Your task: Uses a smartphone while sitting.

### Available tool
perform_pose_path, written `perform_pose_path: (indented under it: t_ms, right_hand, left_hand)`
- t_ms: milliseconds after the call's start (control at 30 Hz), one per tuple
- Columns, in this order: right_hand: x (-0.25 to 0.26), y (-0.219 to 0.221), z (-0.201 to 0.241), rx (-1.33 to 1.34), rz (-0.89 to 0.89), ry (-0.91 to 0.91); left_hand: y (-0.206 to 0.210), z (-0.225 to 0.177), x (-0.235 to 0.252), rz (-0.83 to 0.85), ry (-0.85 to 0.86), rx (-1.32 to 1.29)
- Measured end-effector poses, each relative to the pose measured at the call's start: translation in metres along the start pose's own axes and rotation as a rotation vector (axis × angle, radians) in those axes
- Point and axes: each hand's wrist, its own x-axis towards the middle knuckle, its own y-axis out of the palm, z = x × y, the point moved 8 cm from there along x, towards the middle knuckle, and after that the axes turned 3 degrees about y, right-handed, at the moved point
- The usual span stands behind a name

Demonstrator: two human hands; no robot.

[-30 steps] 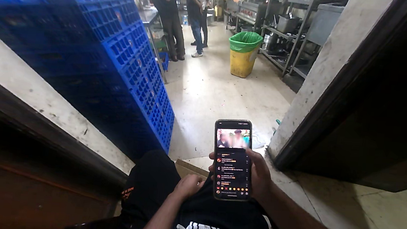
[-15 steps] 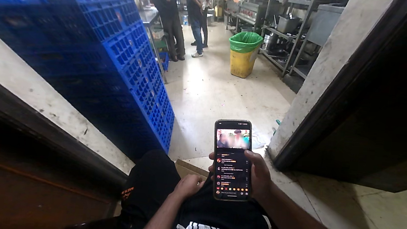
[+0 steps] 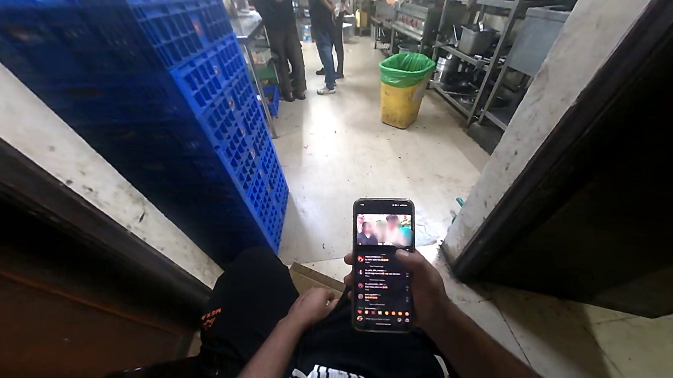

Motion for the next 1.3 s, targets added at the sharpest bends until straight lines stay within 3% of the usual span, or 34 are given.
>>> perform_pose_path:
  t_ms: [467,1100,1300]
  right_hand:
    - [0.0006,-0.0023,-0.0005,-0.01,-0.016,0.005]
    - [-0.0002,-0.0013,0.0011,0.064,0.096,-0.041]
    - [-0.0008,-0.0038,0.0005,0.02,-0.003,-0.021]
  left_hand:
    - [-0.0011,-0.0013,-0.0013,0.005,0.0,-0.001]
    - [0.0003,0.0011,0.0015,-0.005,0.008,0.013]
    - [-0.0001,0.0009,0.001,0.006,0.001,0.0]
